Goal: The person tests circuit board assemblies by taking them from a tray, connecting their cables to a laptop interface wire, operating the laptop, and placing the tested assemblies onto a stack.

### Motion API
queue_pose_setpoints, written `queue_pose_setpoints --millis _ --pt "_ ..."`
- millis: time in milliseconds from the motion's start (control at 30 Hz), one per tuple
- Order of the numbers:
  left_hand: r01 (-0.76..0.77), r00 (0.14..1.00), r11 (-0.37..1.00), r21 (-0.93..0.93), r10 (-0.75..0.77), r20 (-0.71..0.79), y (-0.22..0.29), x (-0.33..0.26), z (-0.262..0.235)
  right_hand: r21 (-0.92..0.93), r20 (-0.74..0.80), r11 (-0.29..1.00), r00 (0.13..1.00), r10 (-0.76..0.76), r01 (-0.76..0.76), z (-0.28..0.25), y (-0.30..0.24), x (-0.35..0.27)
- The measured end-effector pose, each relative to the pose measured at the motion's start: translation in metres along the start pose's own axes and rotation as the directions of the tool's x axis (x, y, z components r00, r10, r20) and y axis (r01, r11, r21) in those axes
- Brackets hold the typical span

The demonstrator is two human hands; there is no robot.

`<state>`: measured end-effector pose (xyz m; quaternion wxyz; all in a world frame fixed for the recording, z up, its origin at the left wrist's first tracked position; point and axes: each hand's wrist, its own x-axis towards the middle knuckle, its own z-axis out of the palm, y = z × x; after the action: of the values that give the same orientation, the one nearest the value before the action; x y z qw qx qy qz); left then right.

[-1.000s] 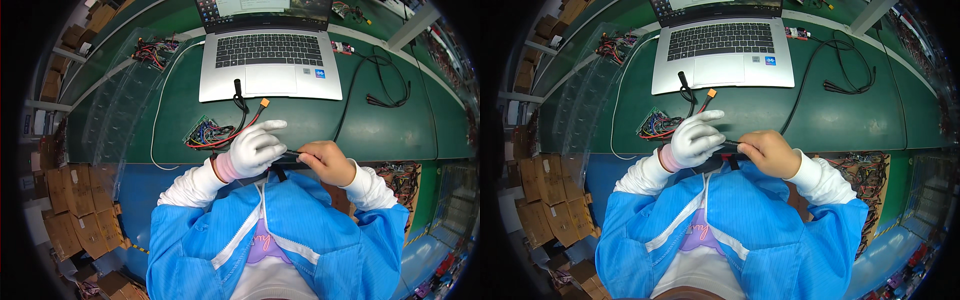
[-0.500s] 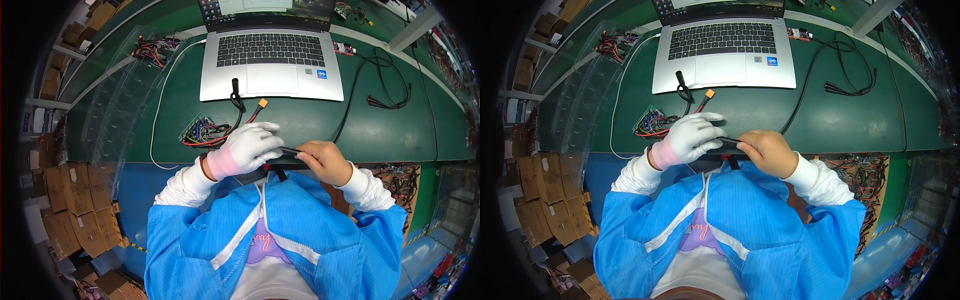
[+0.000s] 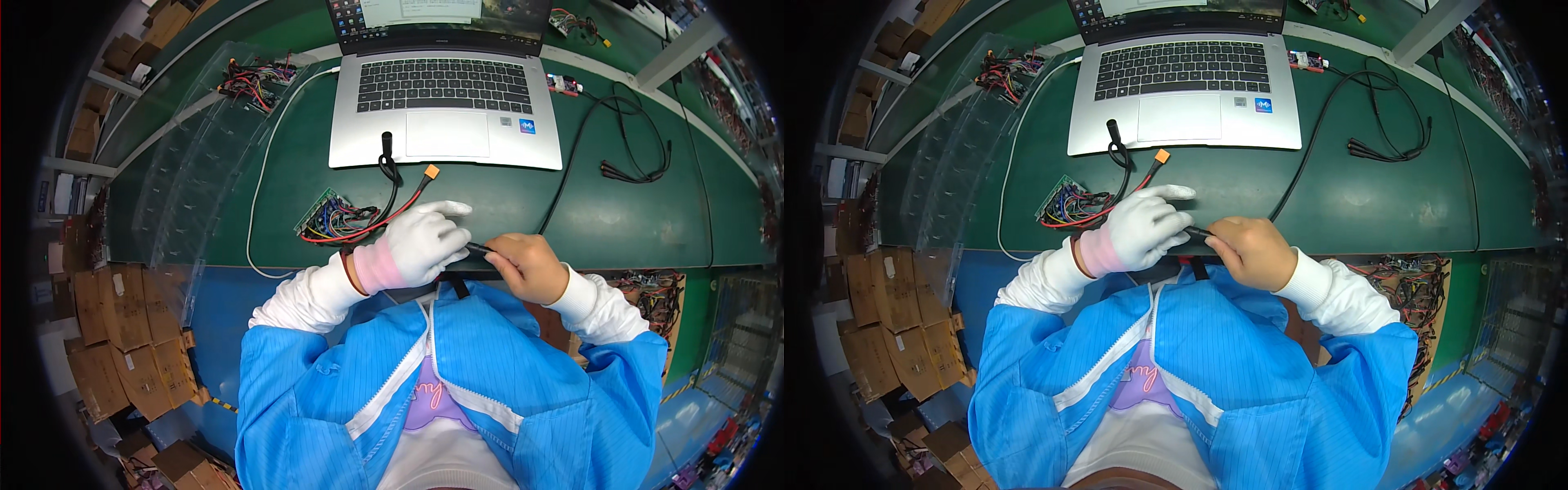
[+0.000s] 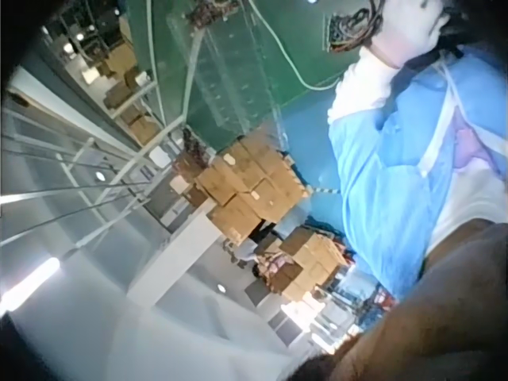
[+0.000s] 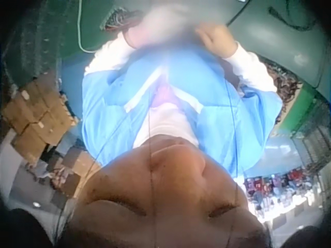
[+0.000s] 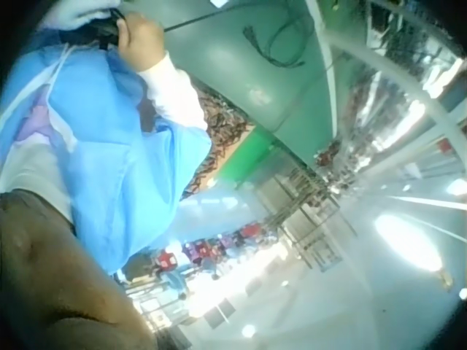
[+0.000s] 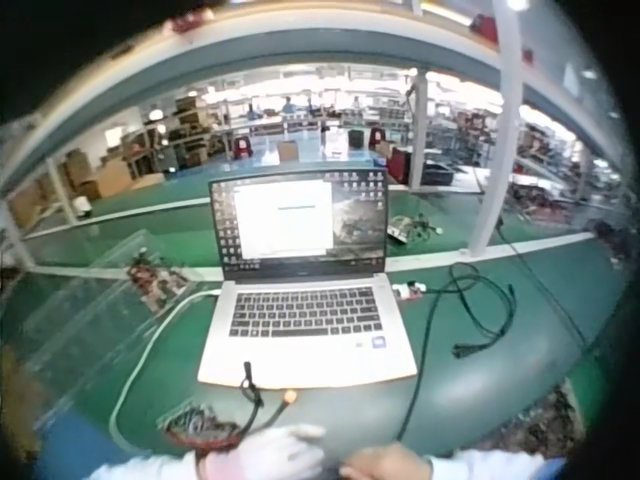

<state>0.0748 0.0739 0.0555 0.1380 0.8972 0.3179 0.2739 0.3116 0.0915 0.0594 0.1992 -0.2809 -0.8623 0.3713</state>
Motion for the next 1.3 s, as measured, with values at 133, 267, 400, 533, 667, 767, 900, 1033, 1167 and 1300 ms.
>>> queue_pose_setpoints --millis 133,267,400,533,667,767,900,1033,1167,1300 --pt "0.033 0.999 0.999 0.006 -0.033 0.020 -0.004 -0.002 0.000 0.000 -0.037 1.000 0.999 -0.025 0.025 0.003 0.008 0.002" --pt "0.089 0.996 0.988 0.128 -0.087 -0.024 -0.012 -0.003 -0.006 0.078 -0.044 0.996 0.998 0.036 -0.033 0.002 0.017 0.017" --pt "0.118 0.991 0.983 0.144 -0.107 -0.084 -0.012 -0.009 -0.013 0.164 0.000 0.977 0.991 0.135 -0.133 -0.008 0.007 0.022" --pt "0.173 0.981 0.975 0.139 -0.157 -0.118 -0.014 -0.012 -0.008 0.144 -0.085 0.987 0.993 0.084 -0.072 -0.009 0.007 0.022" --pt "0.193 0.972 0.965 0.176 -0.164 -0.168 -0.012 -0.012 -0.012 0.289 -0.177 0.950 0.968 0.176 -0.120 -0.012 -0.003 0.027" --pt "0.194 0.959 0.958 0.210 -0.140 -0.245 -0.008 -0.015 -0.012 0.267 -0.359 0.962 0.922 0.149 -0.052 -0.013 0.001 0.024" --pt "0.218 0.933 0.947 0.238 -0.130 -0.335 0.000 -0.026 -0.023 0.215 -0.421 0.977 0.903 0.088 0.005 -0.022 0.015 0.019" --pt "0.275 0.894 0.923 0.270 -0.142 -0.425 0.008 -0.043 -0.032 0.208 -0.386 0.978 0.920 0.064 0.020 -0.028 0.014 0.028" --pt "0.373 0.814 0.868 0.327 -0.138 -0.564 0.010 -0.071 -0.038 0.355 -0.345 0.935 0.931 0.120 0.011 -0.034 0.003 0.045" --pt "0.501 0.738 0.788 0.358 -0.173 -0.652 0.006 -0.098 -0.030 0.458 -0.307 0.889 0.938 0.162 -0.004 -0.031 -0.014 0.056"
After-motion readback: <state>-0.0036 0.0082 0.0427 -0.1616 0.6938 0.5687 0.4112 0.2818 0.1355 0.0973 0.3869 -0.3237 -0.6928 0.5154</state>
